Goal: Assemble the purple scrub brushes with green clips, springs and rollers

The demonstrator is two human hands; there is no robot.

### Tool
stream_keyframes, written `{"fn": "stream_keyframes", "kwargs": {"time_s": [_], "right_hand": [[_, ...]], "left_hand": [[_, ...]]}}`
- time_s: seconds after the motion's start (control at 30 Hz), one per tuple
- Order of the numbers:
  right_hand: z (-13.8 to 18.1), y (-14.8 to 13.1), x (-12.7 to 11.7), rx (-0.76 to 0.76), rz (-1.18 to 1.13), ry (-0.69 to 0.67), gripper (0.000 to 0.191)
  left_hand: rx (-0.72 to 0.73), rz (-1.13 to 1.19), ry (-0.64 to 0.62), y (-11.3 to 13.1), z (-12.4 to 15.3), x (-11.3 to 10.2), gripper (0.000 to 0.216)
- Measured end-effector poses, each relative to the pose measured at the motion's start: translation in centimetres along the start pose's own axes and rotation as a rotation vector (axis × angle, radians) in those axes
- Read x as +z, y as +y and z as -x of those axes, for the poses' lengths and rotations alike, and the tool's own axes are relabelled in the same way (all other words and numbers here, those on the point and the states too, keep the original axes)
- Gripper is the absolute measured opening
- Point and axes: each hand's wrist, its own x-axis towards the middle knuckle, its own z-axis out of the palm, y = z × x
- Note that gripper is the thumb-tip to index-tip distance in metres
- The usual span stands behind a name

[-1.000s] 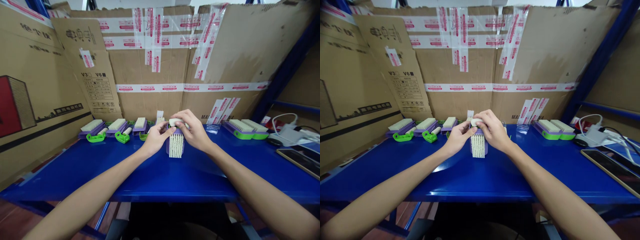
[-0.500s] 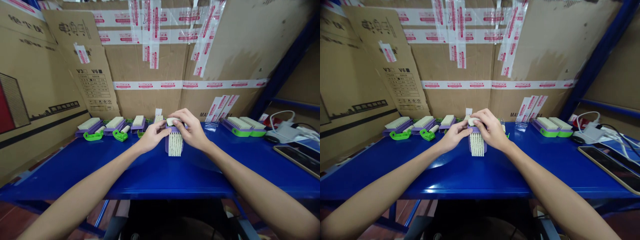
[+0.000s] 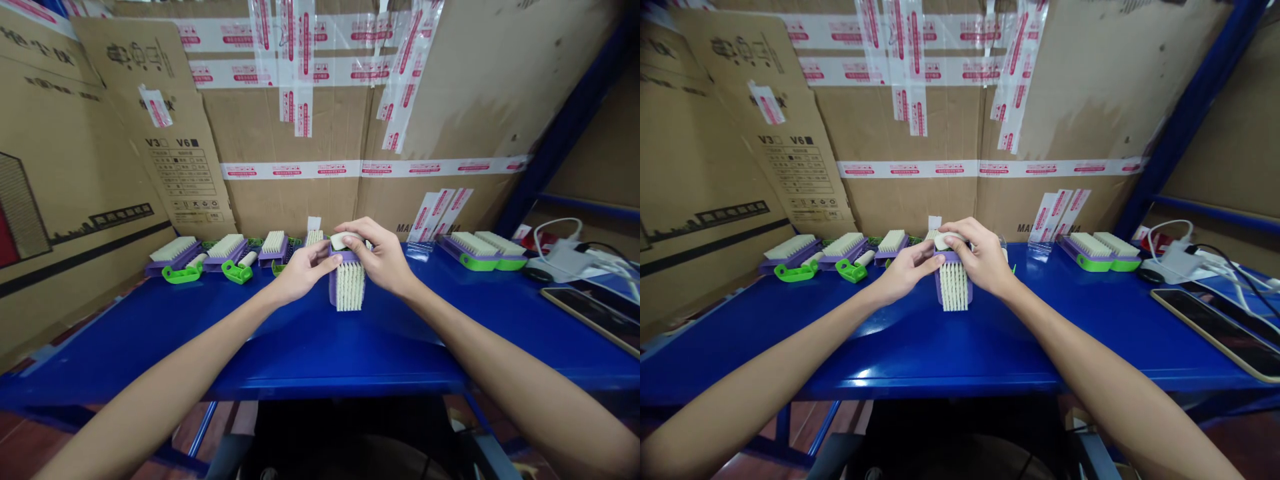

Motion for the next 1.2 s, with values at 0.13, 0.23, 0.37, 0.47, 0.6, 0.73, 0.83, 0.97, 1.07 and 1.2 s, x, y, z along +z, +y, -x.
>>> {"fn": "stream_keyframes", "kwargs": {"time_s": [0.13, 0.23, 0.37, 0.47, 0.6, 0.73, 0.83, 0.97, 1.07, 1.2], "right_hand": [[0.1, 0.1, 0.4, 0.059, -0.038, 0.039, 0.017], [0.2, 0.2, 0.7, 0.106, -0.055, 0.065, 0.016], [0.3, 0.4, 0.9, 0.128, -0.05, 0.068, 0.018], [0.4, 0.5, 0.9, 0.12, -0.029, 0.063, 0.019], [0.5, 0.5, 0.9, 0.113, -0.018, 0.059, 0.019], [0.5, 0.4, 1.1, 0.156, -0.076, 0.073, 0.021], [0.4, 0.6, 1.4, 0.234, -0.224, 0.088, 0.037], [0.3, 1.0, 1.6, 0.297, -0.312, 0.118, 0.044], [0.5, 1.0, 1.8, 0.302, -0.306, 0.127, 0.042], [0.8, 0.6, 1.9, 0.277, -0.259, 0.107, 0.035]], "left_hand": [[-0.001, 0.001, 0.01, -0.3, -0.1, 0.0, 0.048], [0.005, -0.008, 0.024, -0.5, -0.1, 0.0, 0.045], [0.013, -0.016, 0.032, -0.6, -0.3, 0.0, 0.046], [0.016, -0.026, 0.027, -0.5, -0.3, 0.0, 0.046], [0.002, -0.037, 0.019, -0.4, -0.3, 0.1, 0.047], [0.009, -0.031, 0.016, -0.4, -0.3, 0.0, 0.045], [0.003, -0.031, 0.022, -0.4, -0.3, -0.1, 0.045], [-0.026, -0.014, 0.034, -0.6, -0.2, -0.2, 0.045], [-0.053, 0.016, 0.056, -0.8, -0.1, 0.0, 0.042], [0.003, -0.01, 0.185, -1.2, -0.1, 0.3, 0.042]]}}
